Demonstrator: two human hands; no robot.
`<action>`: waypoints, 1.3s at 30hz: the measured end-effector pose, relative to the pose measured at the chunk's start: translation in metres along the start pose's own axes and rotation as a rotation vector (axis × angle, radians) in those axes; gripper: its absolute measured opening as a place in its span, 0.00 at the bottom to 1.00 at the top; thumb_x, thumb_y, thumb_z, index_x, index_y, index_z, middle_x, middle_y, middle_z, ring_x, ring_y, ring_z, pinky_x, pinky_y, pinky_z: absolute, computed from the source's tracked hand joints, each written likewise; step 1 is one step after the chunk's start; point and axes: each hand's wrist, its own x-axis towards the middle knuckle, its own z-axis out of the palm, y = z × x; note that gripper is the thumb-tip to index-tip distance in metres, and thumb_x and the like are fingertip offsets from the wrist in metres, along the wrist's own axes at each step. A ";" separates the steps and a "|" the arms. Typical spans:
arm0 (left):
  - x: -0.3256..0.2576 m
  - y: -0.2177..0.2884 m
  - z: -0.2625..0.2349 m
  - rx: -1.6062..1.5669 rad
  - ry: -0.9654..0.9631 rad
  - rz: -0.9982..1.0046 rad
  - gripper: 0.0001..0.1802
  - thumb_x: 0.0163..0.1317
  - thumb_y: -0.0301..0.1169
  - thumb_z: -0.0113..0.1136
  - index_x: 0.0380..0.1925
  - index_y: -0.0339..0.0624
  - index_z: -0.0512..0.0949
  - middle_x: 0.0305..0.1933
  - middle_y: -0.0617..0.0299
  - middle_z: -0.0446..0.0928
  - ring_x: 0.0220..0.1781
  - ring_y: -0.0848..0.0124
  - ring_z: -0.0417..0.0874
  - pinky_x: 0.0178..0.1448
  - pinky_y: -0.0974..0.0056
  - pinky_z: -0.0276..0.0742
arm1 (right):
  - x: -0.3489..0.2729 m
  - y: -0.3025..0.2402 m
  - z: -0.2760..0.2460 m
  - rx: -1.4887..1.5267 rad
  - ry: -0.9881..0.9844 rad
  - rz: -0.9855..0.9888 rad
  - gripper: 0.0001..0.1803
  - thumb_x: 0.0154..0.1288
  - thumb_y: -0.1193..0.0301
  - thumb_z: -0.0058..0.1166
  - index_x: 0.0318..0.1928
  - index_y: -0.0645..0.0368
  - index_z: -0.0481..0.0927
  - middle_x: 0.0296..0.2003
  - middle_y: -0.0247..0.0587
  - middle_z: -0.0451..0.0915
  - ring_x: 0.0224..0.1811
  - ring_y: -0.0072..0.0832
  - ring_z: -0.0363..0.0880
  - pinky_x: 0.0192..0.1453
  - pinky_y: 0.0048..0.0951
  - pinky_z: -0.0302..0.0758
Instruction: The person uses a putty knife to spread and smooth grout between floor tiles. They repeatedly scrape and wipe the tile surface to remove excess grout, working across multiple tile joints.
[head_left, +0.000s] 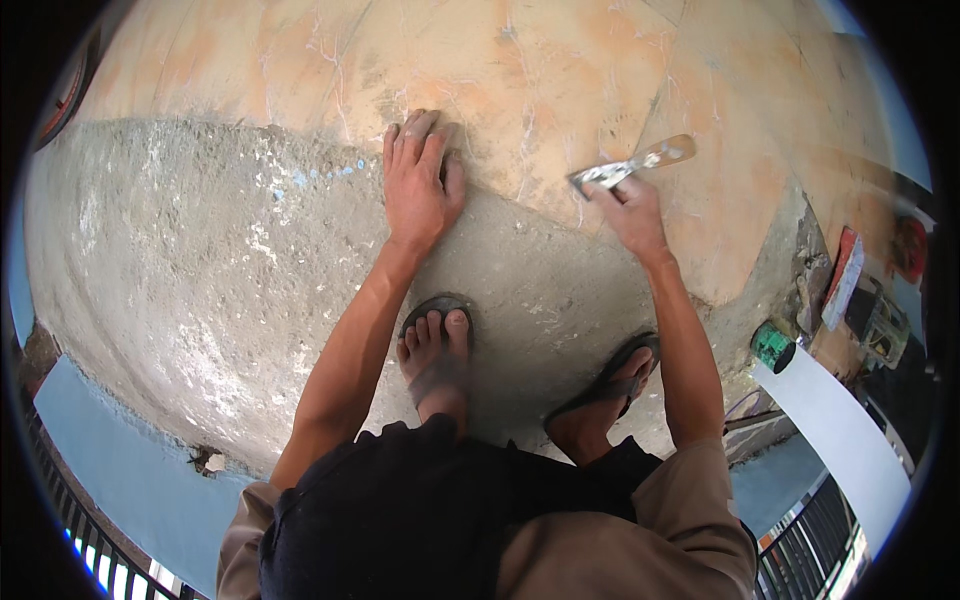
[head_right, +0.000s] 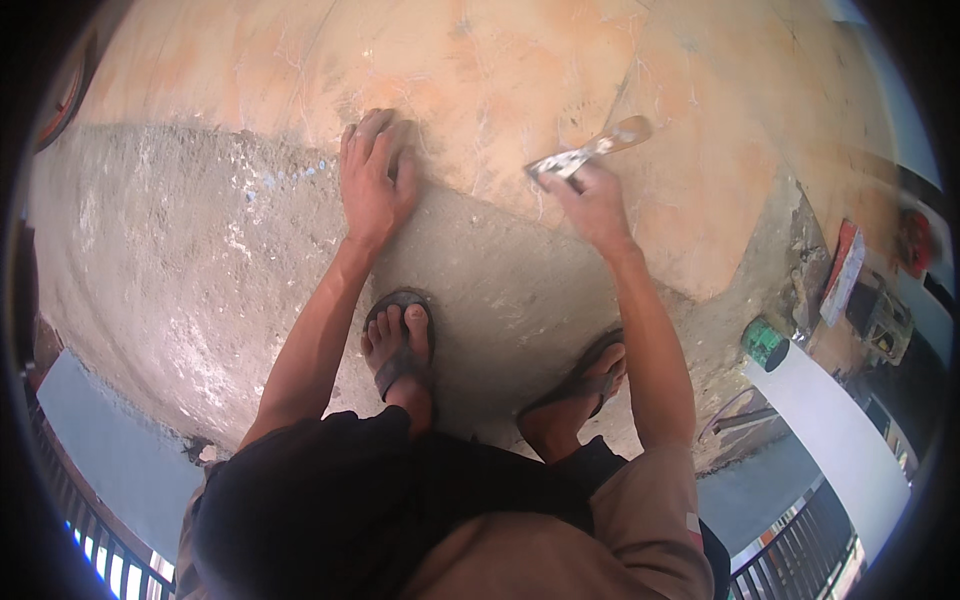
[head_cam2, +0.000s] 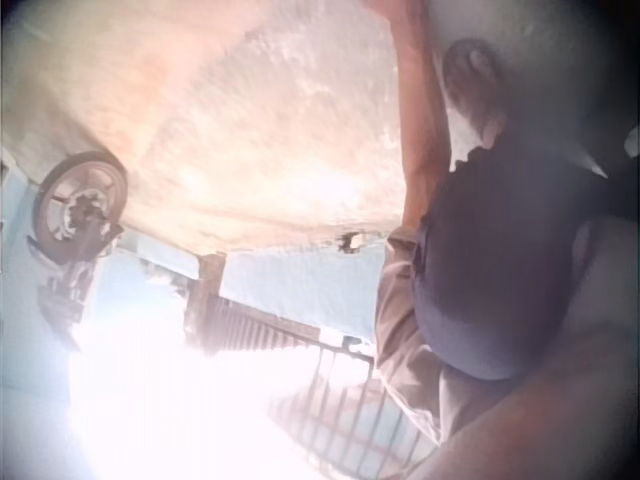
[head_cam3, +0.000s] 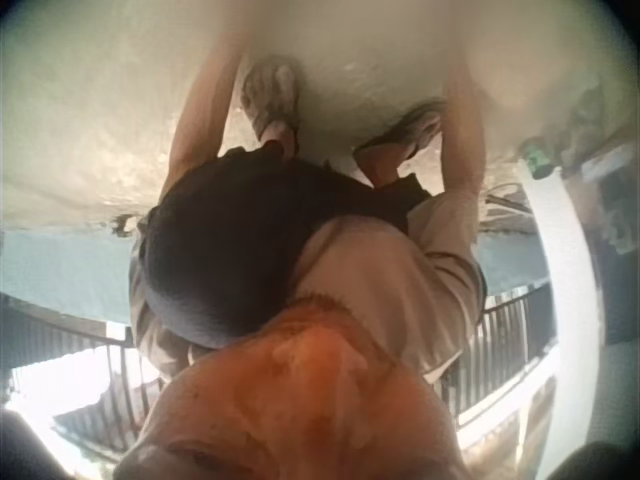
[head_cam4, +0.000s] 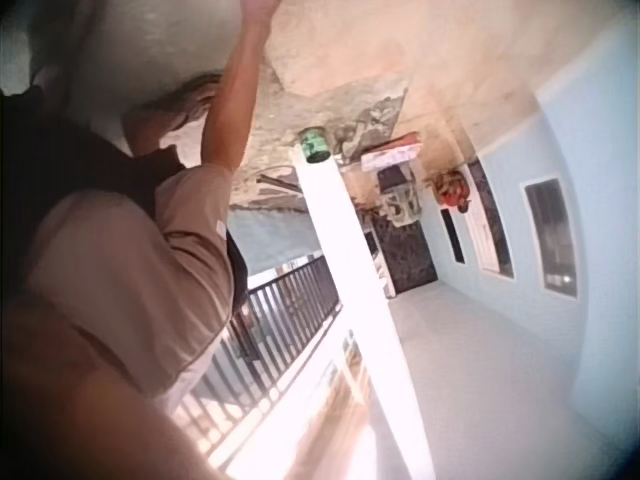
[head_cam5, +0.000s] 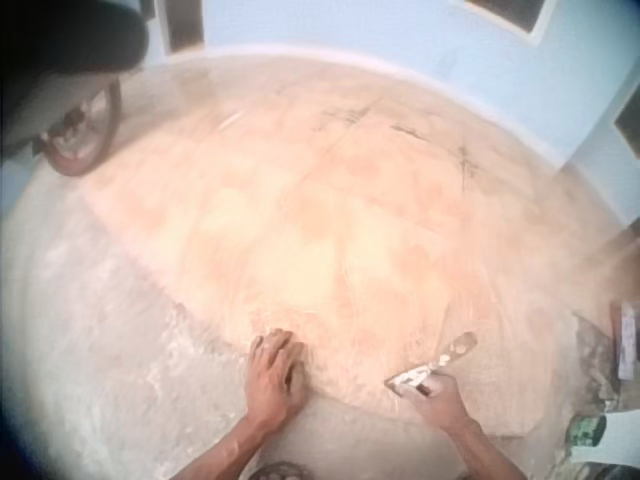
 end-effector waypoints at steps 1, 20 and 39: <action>-0.001 -0.001 -0.001 0.008 -0.001 -0.001 0.18 0.64 0.25 0.64 0.55 0.40 0.82 0.66 0.50 0.79 0.73 0.48 0.74 0.80 0.40 0.62 | -0.011 -0.004 0.005 -0.212 -0.117 -0.037 0.13 0.72 0.69 0.67 0.48 0.68 0.90 0.36 0.30 0.89 0.37 0.14 0.79 0.40 0.23 0.76; -0.001 -0.003 0.004 0.029 -0.009 0.043 0.19 0.64 0.27 0.62 0.56 0.37 0.80 0.68 0.48 0.76 0.76 0.48 0.72 0.82 0.40 0.58 | -0.021 0.014 -0.022 -0.184 -0.079 -0.055 0.13 0.71 0.67 0.68 0.43 0.67 0.89 0.32 0.40 0.88 0.32 0.21 0.79 0.40 0.30 0.77; 0.000 -0.001 0.003 0.030 -0.028 0.018 0.19 0.66 0.27 0.62 0.56 0.38 0.80 0.69 0.49 0.76 0.76 0.48 0.72 0.82 0.41 0.59 | -0.026 0.023 -0.071 0.347 0.409 0.074 0.09 0.72 0.70 0.69 0.37 0.63 0.88 0.25 0.25 0.78 0.24 0.13 0.69 0.27 0.22 0.64</action>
